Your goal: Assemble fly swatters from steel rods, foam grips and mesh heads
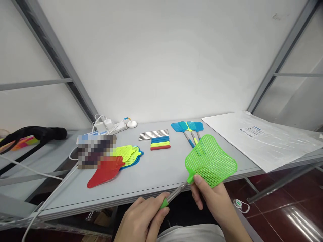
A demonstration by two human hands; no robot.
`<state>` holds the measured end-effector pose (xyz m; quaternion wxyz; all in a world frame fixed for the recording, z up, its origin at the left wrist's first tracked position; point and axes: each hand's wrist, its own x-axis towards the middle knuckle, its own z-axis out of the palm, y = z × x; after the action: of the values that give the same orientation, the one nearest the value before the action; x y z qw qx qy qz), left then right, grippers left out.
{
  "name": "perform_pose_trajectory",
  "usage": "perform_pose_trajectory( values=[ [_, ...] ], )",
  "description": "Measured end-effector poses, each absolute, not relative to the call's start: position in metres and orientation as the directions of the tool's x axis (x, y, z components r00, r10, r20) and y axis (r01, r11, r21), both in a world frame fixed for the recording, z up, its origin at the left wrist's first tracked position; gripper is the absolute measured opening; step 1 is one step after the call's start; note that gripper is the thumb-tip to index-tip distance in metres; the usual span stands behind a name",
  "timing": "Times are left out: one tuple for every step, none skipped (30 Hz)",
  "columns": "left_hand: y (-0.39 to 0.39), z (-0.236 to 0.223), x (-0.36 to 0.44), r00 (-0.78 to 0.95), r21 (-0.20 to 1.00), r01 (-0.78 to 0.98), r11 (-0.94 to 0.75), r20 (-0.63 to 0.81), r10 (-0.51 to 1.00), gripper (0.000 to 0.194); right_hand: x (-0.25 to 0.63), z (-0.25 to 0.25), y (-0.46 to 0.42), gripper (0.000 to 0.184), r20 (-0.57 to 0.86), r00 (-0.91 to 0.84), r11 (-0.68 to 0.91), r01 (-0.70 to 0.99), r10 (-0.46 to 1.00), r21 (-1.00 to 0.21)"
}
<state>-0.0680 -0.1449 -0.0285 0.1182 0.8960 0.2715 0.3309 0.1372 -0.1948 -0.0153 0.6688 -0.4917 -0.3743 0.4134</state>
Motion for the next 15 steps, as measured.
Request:
perform_pose_trajectory(
  values=[
    [-0.143,-0.028,-0.069,0.648,0.384,0.407,-0.829,0.518,0.558,0.034,0.136,-0.017,-0.195,0.043,0.087,0.395,0.172,-0.185,0.915,-0.968],
    [-0.142,-0.028,-0.070,0.657,0.374,0.410,-0.832,0.511,0.554,0.036,0.134,-0.019,-0.195,0.041,0.079,0.418,0.171,-0.187,0.905,-0.967],
    [-0.142,-0.027,-0.071,0.665,0.363,0.410,-0.837,0.509,0.546,0.037,0.132,-0.020,-0.195,0.040,0.072,0.439,0.172,-0.192,0.895,-0.966],
    [-0.142,-0.027,-0.071,0.671,0.348,0.406,-0.845,0.514,0.534,0.039,0.130,-0.022,-0.195,0.040,0.066,0.454,0.172,-0.196,0.889,-0.965],
    [-0.142,-0.026,-0.070,0.675,0.331,0.405,-0.852,0.520,0.523,0.039,0.129,-0.023,-0.195,0.040,0.064,0.462,0.172,-0.195,0.885,-0.966],
    [-0.143,-0.025,-0.069,0.673,0.313,0.410,-0.856,0.530,0.516,0.040,0.128,-0.024,-0.195,0.042,0.065,0.464,0.172,-0.193,0.884,-0.966],
    [-0.144,-0.024,-0.068,0.665,0.292,0.420,-0.859,0.545,0.511,0.039,0.127,-0.026,-0.195,0.043,0.064,0.462,0.172,-0.195,0.884,-0.966],
    [-0.145,-0.024,-0.067,0.653,0.272,0.436,-0.858,0.560,0.510,0.039,0.127,-0.027,-0.195,0.046,0.061,0.462,0.171,-0.201,0.885,-0.964],
    [-0.146,-0.024,-0.066,0.640,0.254,0.456,-0.853,0.572,0.513,0.039,0.126,-0.028,-0.195,0.047,0.056,0.463,0.170,-0.209,0.885,-0.963],
    [-0.146,-0.024,-0.065,0.628,0.241,0.472,-0.848,0.583,0.515,0.039,0.126,-0.030,-0.195,0.049,0.050,0.465,0.168,-0.216,0.884,-0.962],
    [-0.147,-0.023,-0.064,0.620,0.231,0.480,-0.847,0.593,0.513,0.040,0.126,-0.031,-0.194,0.049,0.046,0.467,0.168,-0.224,0.883,-0.960],
    [-0.147,-0.023,-0.063,0.616,0.225,0.479,-0.848,0.602,0.507,0.041,0.126,-0.032,-0.194,0.049,0.041,0.469,0.166,-0.228,0.882,-0.959],
    [-0.147,-0.023,-0.063,0.615,0.223,0.477,-0.850,0.606,0.504,0.041,0.126,-0.033,-0.193,0.049,0.036,0.472,0.160,-0.225,0.881,-0.961],
    [-0.147,-0.023,-0.063,0.617,0.225,0.470,-0.853,0.607,0.500,0.041,0.126,-0.034,-0.192,0.048,0.038,0.463,0.152,-0.213,0.886,-0.965],
    [-0.146,-0.023,-0.063,0.622,0.227,0.459,-0.859,0.607,0.494,0.041,0.126,-0.034,-0.192,0.046,0.047,0.442,0.147,-0.194,0.896,-0.970]
  ],
)
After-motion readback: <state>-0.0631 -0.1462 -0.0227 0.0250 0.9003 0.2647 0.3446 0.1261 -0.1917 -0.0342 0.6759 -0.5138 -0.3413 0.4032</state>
